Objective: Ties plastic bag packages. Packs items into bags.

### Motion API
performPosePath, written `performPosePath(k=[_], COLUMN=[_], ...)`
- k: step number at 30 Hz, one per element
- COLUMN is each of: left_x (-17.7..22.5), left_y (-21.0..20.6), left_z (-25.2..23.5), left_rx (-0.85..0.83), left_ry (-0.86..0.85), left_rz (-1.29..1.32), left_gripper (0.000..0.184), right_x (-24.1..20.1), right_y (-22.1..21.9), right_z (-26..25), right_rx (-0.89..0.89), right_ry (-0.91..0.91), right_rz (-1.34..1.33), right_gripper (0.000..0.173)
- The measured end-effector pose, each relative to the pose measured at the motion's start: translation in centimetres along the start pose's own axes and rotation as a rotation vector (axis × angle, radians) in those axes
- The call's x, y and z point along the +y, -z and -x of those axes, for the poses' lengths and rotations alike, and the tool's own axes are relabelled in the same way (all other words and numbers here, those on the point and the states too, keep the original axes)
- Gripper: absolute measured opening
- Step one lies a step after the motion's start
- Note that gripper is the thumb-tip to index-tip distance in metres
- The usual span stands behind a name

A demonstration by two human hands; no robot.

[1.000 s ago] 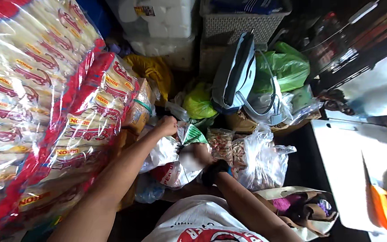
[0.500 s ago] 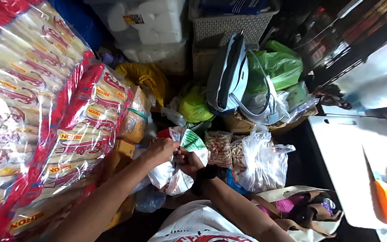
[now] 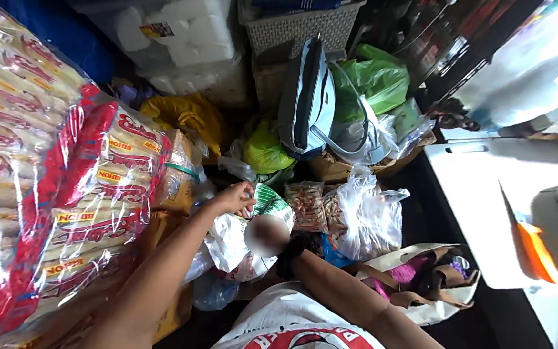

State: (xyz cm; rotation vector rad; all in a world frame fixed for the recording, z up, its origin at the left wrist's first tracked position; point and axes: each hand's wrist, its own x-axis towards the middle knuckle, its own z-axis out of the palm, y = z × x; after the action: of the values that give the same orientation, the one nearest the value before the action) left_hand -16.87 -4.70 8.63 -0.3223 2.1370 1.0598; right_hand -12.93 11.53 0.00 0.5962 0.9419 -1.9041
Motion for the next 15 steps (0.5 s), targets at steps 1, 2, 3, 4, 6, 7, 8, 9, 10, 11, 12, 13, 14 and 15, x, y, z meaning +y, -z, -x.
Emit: performPosePath(k=[1,2,3,4,6,7,8,9,10,11,12,13,14,15], left_x=[-0.4,-1.0,-1.5,-1.8,-2.3,-2.8,-3.5,-4.3,-5.0,-5.4,-5.7,-5.8,-5.8,-5.7], left_y=[0.0,-0.1,-0.2,-0.3,-0.4,-0.5,-0.5,-0.5,-0.5,-0.4,-0.4,-0.3,-0.4,-0.5], left_z=[-0.1,-0.3,-0.5,-0.7,-0.9,-1.1,-1.5,-1.7,-1.8,-1.8,-1.7,-1.6,-1.5,-1.4], left_rx=[-0.055,-0.098,-0.137,-0.159,-0.159,-0.145,-0.128,-0.11,-0.099,-0.093,-0.088,-0.086,-0.084,-0.072], left_ry=[0.007,-0.02,-0.063,-0.105,-0.175,-0.214,-0.26,-0.302,-0.33,-0.341,-0.349,-0.341,-0.316,-0.296], left_rz=[-0.064,-0.15,-0.235,-0.309,-0.422,-0.45,-0.462,-0.454,-0.432,-0.407,-0.379,-0.353,-0.334,-0.316], left_gripper=[0.042,0.037,0.031,0.026,0.02,0.019,0.018,0.018,0.018,0.018,0.019,0.019,0.018,0.016], right_x=[-0.1,-0.2,-0.2,-0.2,-0.3,-0.4,-0.5,-0.6,-0.7,-0.9,-1.2,-1.3,-1.3,-1.3], right_y=[0.2,0.3,0.3,0.1,-0.2,-0.2,-0.2,-0.1,-0.1,-0.1,-0.1,-0.1,0.0,0.1], right_z=[0.0,0.1,0.1,0.1,-0.1,0.0,0.1,0.0,0.0,0.0,0.0,0.1,0.1,0.1], right_rx=[-0.017,-0.033,-0.046,-0.056,-0.058,-0.05,-0.042,-0.033,-0.023,-0.019,-0.018,-0.018,-0.021,-0.021], right_ry=[-0.021,-0.034,-0.038,-0.04,-0.031,-0.024,-0.023,-0.017,-0.007,0.006,0.017,0.026,0.033,0.043], right_rz=[-0.011,0.004,0.035,0.077,0.163,0.206,0.244,0.282,0.319,0.361,0.4,0.426,0.44,0.449], right_gripper=[0.02,0.02,0.02,0.02,0.022,0.023,0.025,0.026,0.025,0.025,0.025,0.026,0.025,0.024])
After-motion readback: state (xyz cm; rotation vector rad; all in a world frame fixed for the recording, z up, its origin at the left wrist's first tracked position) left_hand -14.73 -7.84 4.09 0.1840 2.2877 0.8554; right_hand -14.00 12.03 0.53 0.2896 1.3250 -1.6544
